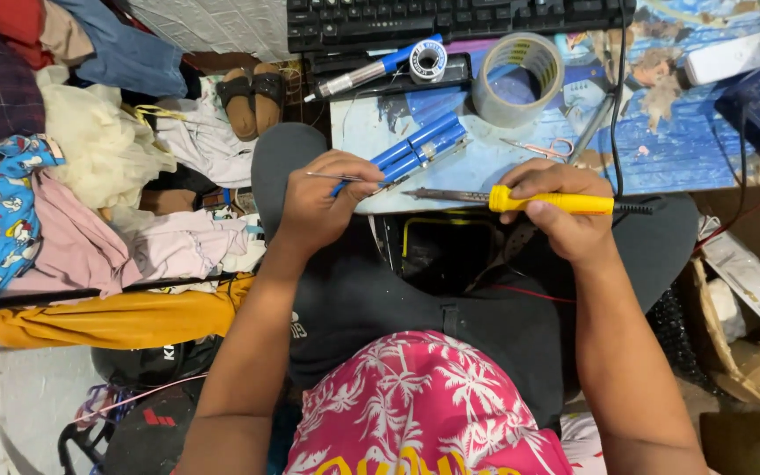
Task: Soldering wires to battery terminals and a circuit board to assemble a battery pack.
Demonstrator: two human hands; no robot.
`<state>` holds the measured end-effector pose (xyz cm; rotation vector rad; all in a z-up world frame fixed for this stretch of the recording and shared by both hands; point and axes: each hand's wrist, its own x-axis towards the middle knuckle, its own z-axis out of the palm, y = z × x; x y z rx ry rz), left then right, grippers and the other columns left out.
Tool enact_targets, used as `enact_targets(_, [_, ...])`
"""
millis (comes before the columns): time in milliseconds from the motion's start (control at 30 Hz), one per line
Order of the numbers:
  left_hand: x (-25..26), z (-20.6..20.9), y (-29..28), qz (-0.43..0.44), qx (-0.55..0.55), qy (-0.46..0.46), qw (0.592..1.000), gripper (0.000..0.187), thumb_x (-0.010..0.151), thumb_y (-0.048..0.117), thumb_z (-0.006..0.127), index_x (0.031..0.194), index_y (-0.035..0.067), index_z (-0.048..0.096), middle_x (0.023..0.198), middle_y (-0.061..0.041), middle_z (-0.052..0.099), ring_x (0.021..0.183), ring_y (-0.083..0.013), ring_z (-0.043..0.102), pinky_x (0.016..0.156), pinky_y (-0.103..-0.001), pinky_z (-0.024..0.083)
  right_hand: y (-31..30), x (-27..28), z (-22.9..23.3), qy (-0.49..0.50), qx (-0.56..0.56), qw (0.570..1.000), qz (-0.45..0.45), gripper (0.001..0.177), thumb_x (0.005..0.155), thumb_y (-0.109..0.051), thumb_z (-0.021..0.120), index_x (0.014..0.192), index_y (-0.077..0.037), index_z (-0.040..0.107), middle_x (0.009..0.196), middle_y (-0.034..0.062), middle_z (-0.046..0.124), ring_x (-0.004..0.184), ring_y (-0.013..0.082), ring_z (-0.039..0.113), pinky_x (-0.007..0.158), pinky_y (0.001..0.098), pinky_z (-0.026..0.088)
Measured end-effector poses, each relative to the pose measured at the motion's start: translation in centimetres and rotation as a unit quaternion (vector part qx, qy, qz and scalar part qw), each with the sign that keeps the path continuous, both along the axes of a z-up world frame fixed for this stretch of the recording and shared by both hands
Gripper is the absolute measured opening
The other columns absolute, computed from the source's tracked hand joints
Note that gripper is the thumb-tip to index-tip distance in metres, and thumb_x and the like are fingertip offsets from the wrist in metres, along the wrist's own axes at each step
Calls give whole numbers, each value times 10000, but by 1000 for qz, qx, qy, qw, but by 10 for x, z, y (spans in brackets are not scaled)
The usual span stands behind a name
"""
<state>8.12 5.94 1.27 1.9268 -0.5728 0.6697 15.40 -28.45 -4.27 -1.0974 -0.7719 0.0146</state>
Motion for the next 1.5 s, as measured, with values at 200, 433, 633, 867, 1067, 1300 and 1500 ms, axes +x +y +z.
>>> enact_targets(200, [3, -5, 4, -5, 5, 14, 1000, 134, 1076, 157, 842, 1035, 30, 855, 961, -118, 843, 840, -358, 794, 832, -424, 647, -1, -3, 5, -23, -13, 1000, -6, 275, 993, -125, 732, 1037, 145, 711, 1058, 400, 716, 690, 346, 806, 667, 425, 660])
enact_targets(433, [2, -4, 3, -8, 12, 18, 1000, 116, 1074, 135, 851, 1037, 25, 852, 964, -127, 845, 854, -368, 803, 844, -435, 647, 2, -11, 10, -44, -10, 999, -16, 279, 986, -133, 758, 1000, 144, 725, 1040, 391, 727, 677, 358, 809, 670, 423, 654])
enact_targets(633, [1, -6, 6, 1, 21, 19, 1000, 106, 1068, 119, 872, 1037, 20, 852, 956, -126, 843, 860, -367, 803, 869, -434, 643, 3, -20, -1, -118, -40, 990, -63, 329, 1007, -245, 783, 983, 83, 792, 812, 241, 761, 965, 427, 805, 1070, 605, 624])
enact_targets(867, [0, -3, 3, 4, 32, 26, 999, 103, 1087, 125, 872, 1041, 34, 855, 956, -117, 840, 878, -363, 806, 883, -430, 638, 4, -24, 18, -109, -53, 990, -66, 288, 1043, -225, 767, 1018, 60, 796, 958, 281, 762, 870, 370, 808, 985, 549, 642])
enact_targets(1067, [-2, -2, 1, 6, 38, 18, 999, 104, 1099, 108, 875, 1042, 24, 857, 944, -121, 835, 868, -364, 808, 880, -423, 633, 3, -27, 15, -90, -49, 994, -44, 255, 1031, -174, 774, 1038, 80, 796, 1088, 335, 751, 800, 366, 827, 799, 467, 671])
enact_targets(1300, [-1, -2, 1, 6, 37, 9, 999, 100, 1102, 114, 878, 1048, 32, 860, 938, -112, 833, 874, -357, 815, 889, -415, 632, 6, -27, 19, -107, -39, 993, -37, 256, 1032, -155, 769, 1038, 98, 799, 1067, 335, 744, 764, 375, 823, 742, 433, 644])
enact_targets(1500, [-2, -2, 1, 6, 38, 9, 999, 101, 1102, 113, 875, 1042, 33, 858, 945, -107, 837, 881, -359, 818, 895, -421, 632, 6, -28, 16, -103, -34, 994, -32, 240, 1034, -141, 769, 1047, 96, 799, 1076, 337, 742, 778, 369, 820, 758, 446, 643])
